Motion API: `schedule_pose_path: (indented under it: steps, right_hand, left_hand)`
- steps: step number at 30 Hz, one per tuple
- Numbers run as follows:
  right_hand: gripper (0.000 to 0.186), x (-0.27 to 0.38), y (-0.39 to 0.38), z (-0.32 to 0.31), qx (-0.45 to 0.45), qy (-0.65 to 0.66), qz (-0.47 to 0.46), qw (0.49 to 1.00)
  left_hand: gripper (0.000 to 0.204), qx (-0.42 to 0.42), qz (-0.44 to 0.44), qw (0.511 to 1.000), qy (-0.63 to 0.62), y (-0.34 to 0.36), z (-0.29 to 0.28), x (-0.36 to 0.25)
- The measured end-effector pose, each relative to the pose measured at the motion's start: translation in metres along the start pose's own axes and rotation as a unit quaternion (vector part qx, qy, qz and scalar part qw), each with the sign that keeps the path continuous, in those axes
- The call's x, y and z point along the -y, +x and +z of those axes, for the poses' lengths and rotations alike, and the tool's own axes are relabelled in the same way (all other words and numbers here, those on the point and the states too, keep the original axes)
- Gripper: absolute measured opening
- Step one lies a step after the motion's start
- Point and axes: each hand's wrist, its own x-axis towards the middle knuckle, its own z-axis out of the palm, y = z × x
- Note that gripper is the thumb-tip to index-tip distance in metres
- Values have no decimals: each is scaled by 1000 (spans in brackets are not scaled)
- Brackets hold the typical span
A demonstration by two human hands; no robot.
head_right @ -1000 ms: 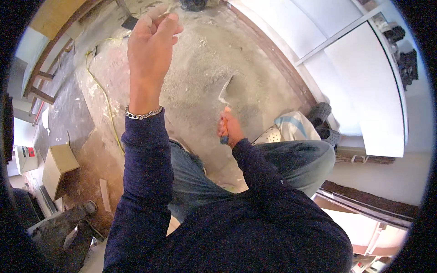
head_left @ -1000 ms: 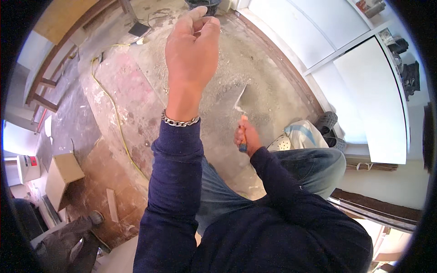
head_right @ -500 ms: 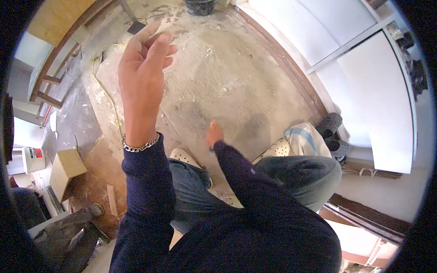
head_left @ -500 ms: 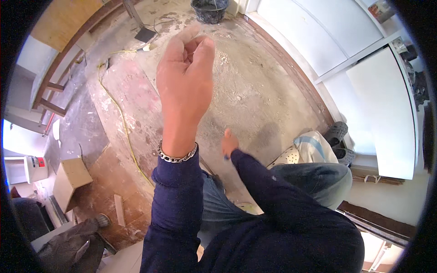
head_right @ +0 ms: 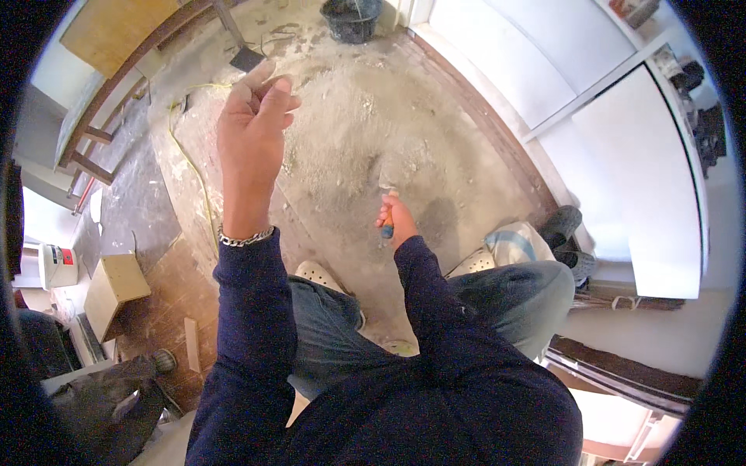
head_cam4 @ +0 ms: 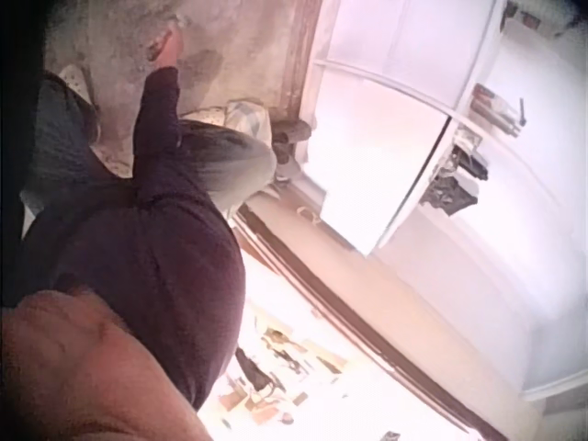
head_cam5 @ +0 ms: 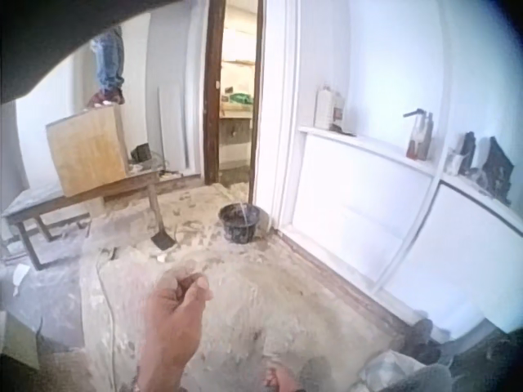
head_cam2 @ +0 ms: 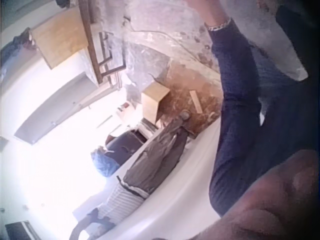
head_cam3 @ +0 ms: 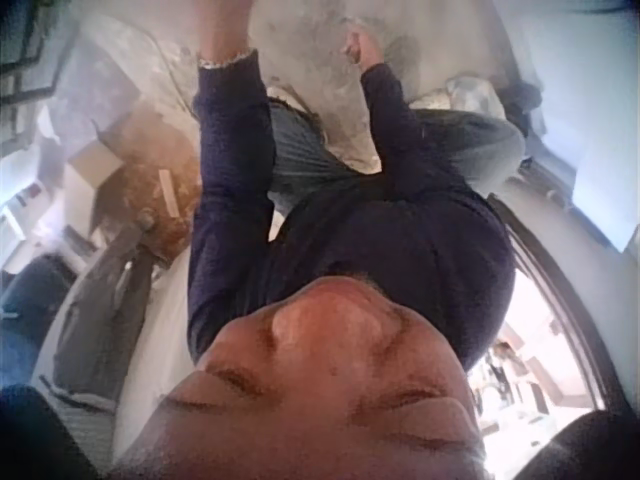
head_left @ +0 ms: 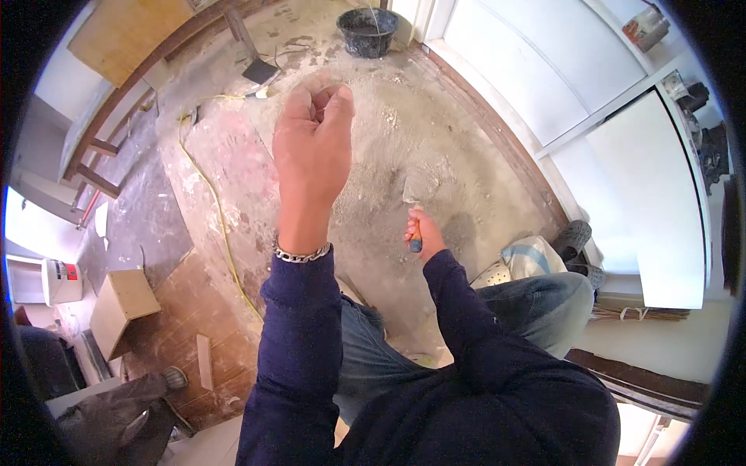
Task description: Leveling a concrete floor using a trowel.
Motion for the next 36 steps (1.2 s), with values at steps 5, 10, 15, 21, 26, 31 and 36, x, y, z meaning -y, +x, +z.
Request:
schedule_pose_path:
  steps: [5,10,15,21,26,31,36]
  right_hand:
    - [18,6,-30,-14,37,96,-6,995]
    - [22,12,-70,-19,52,219,31,974]
    - [24,26,-101,-41,113,234,34,965]
    - [24,90,-157,0,148,41,-60,986]
    - [21,184,-156,-11,99,-363,-86,923]
    - [40,278,-108,-67,19,-852,-328,407]
    - [48,312,-63,-145,-30,-901,-239,361]
  left_hand:
    - [31,-15,6,1000,0,-6,-4,1]
    - [43,22,6,995,96,-9,-17,6]
    - [45,22,30,991,129,-19,-3,9]
    - [40,-15,-17,981,191,-41,-2,7]
    - [40,55,-13,991,123,-74,30,-30]
    - [32,123,33,946,297,-57,26,34]
    - [33,110,-16,912,395,-68,-4,130]
